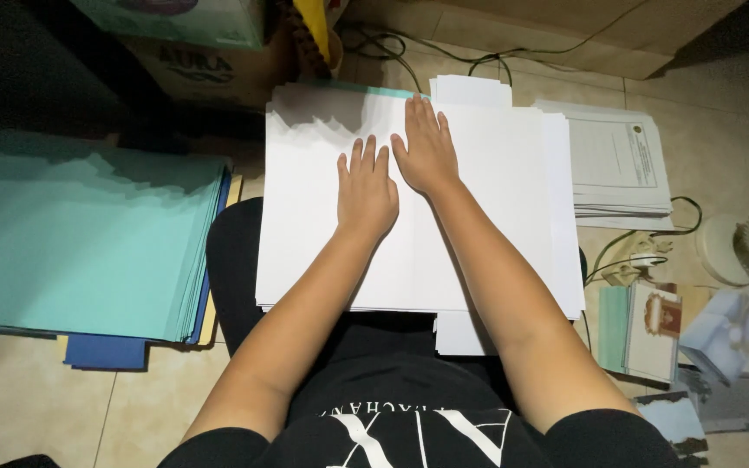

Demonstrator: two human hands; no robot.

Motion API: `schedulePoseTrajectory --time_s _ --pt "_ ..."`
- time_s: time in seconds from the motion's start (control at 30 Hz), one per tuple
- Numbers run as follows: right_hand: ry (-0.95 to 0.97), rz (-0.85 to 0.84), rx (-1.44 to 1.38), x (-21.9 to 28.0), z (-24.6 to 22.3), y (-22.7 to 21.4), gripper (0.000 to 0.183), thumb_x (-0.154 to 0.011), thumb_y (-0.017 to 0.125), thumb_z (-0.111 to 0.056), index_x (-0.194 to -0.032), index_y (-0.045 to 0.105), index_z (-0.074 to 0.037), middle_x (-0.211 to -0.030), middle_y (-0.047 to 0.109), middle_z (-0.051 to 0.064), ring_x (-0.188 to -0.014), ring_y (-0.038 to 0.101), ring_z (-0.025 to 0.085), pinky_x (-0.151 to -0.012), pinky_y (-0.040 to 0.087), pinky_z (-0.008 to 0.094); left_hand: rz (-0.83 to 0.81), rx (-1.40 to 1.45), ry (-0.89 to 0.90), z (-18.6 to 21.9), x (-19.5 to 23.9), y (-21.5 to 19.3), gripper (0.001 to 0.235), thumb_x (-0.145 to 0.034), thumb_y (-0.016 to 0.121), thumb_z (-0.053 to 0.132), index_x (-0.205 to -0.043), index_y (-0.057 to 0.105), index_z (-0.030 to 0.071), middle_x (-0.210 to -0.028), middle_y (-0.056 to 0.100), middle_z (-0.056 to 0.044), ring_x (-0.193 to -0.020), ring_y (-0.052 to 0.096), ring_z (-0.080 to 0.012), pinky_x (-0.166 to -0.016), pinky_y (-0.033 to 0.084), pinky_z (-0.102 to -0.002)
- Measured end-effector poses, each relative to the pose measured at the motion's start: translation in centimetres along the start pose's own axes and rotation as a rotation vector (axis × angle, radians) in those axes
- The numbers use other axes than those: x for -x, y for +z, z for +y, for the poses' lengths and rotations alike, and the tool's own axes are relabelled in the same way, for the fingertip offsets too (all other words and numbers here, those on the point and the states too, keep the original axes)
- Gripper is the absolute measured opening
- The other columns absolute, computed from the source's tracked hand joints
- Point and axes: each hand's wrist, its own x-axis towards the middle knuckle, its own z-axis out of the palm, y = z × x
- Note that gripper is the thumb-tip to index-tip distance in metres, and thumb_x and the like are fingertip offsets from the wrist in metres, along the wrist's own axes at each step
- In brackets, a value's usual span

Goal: The person folds printed documents and inserts them into white folders.

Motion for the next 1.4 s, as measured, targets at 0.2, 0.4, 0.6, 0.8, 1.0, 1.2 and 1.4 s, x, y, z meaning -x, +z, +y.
schedulePoseTrajectory --time_s 0.2,0.4,0.6,0.8,1.0,1.2,1.4 --pt "0.001 -0.017 -0.030 2.7 -0.5 -0.3 0.066 -0.109 0.032 -0.039 -0.162 0.021 -0.001 -0.170 0.018 0.016 -0.158 0.014 0.025 -0.129 0.006 0.043 0.017 0.009 -0.004 -0.1 0.0 0.5 0.045 -0.103 0.038 0.010 -0.146 0.049 0.002 -0.156 0.043 -0.021 -0.151 0.030 -0.0343 -0.122 0.016 -0.053" --pt "-0.015 -0.023 -0.013 5.8 -0.4 0.3 0.066 -0.109 0.030 -0.041 -0.162 0.023 -0.001 -0.170 0.019 0.017 -0.158 0.015 0.025 -0.128 0.006 0.042 0.028 0.007 0.001 -0.1 0.3 0.5 0.046 -0.103 0.039 0.012 -0.146 0.049 0.001 -0.157 0.042 -0.021 -0.151 0.029 -0.0338 -0.122 0.016 -0.053" --pt "-0.030 -0.040 0.000 6.7 -0.5 0.0 0.068 -0.108 0.029 -0.042 -0.162 0.021 -0.001 -0.170 0.018 0.017 -0.158 0.014 0.025 -0.128 0.004 0.042 0.034 -0.018 -0.001 -0.4 0.7 0.6 0.045 -0.103 0.042 0.015 -0.146 0.050 0.002 -0.156 0.044 -0.021 -0.151 0.030 -0.0337 -0.122 0.018 -0.052" --pt "-0.051 -0.044 0.030 4.4 0.0 -0.2 0.070 -0.108 0.031 -0.045 -0.163 0.022 -0.002 -0.171 0.018 0.015 -0.158 0.014 0.024 -0.129 0.003 0.042 0.034 0.005 -0.002 -0.4 0.6 0.4 0.044 -0.103 0.043 0.012 -0.145 0.050 0.001 -0.155 0.044 -0.022 -0.151 0.031 -0.0341 -0.122 0.018 -0.053" --pt "-0.037 -0.025 0.040 0.2 0.6 -0.5 0.071 -0.108 0.032 -0.046 -0.163 0.021 -0.003 -0.171 0.018 0.013 -0.159 0.014 0.023 -0.129 0.004 0.043 0.007 -0.018 -0.014 0.1 0.4 -0.5 0.045 -0.102 0.043 0.011 -0.145 0.050 0.001 -0.155 0.045 -0.022 -0.150 0.032 -0.0342 -0.122 0.019 -0.053" --pt "-0.029 -0.024 0.018 -0.1 0.9 -0.1 0.069 -0.108 0.032 -0.045 -0.163 0.021 -0.004 -0.171 0.018 0.012 -0.158 0.013 0.022 -0.129 0.005 0.041 -0.011 -0.018 -0.027 0.2 0.0 -0.4 0.046 -0.103 0.042 0.012 -0.147 0.049 0.002 -0.156 0.043 -0.021 -0.151 0.030 -0.0339 -0.123 0.018 -0.053" --pt "-0.024 -0.034 -0.015 3.1 0.1 -0.4 0.069 -0.108 0.031 -0.044 -0.162 0.021 -0.002 -0.171 0.018 0.015 -0.158 0.014 0.024 -0.129 0.005 0.042 -0.002 -0.022 -0.030 0.2 0.2 -0.3 0.046 -0.103 0.041 0.014 -0.147 0.049 0.004 -0.157 0.043 -0.020 -0.152 0.030 -0.0326 -0.123 0.018 -0.053"
